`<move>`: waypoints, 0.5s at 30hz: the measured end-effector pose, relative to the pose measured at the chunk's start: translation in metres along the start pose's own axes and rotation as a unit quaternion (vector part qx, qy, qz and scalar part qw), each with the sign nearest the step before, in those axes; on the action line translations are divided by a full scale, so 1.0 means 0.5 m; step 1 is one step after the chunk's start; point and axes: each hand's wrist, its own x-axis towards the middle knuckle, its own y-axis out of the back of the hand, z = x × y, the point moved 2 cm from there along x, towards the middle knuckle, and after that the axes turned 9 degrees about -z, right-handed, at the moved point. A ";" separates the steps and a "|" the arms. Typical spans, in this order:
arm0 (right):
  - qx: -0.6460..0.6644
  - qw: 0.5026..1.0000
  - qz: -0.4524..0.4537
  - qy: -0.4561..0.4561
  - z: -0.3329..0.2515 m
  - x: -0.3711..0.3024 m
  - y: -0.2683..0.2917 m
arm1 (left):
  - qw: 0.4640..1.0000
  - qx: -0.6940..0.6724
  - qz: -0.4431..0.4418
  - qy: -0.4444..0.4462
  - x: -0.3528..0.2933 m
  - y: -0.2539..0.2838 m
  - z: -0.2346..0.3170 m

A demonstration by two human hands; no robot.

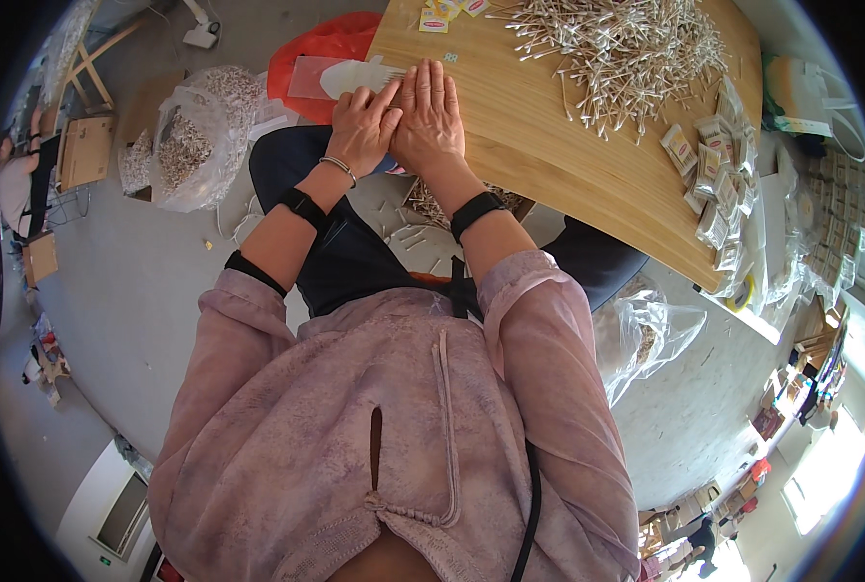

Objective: The recorder packages cotton swabs into small plastic bags at a workstation.

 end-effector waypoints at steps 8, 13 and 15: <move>0.013 1.000 0.000 0.003 0.002 -0.001 0.001 | 1.000 0.001 0.000 0.003 0.002 -0.003 0.001; 0.000 1.000 -0.009 -0.004 0.000 0.000 0.002 | 1.000 0.016 -0.020 0.016 0.006 0.008 0.008; -0.010 1.000 -0.013 -0.007 0.000 0.001 0.000 | 0.999 0.031 -0.025 0.015 0.009 0.008 0.008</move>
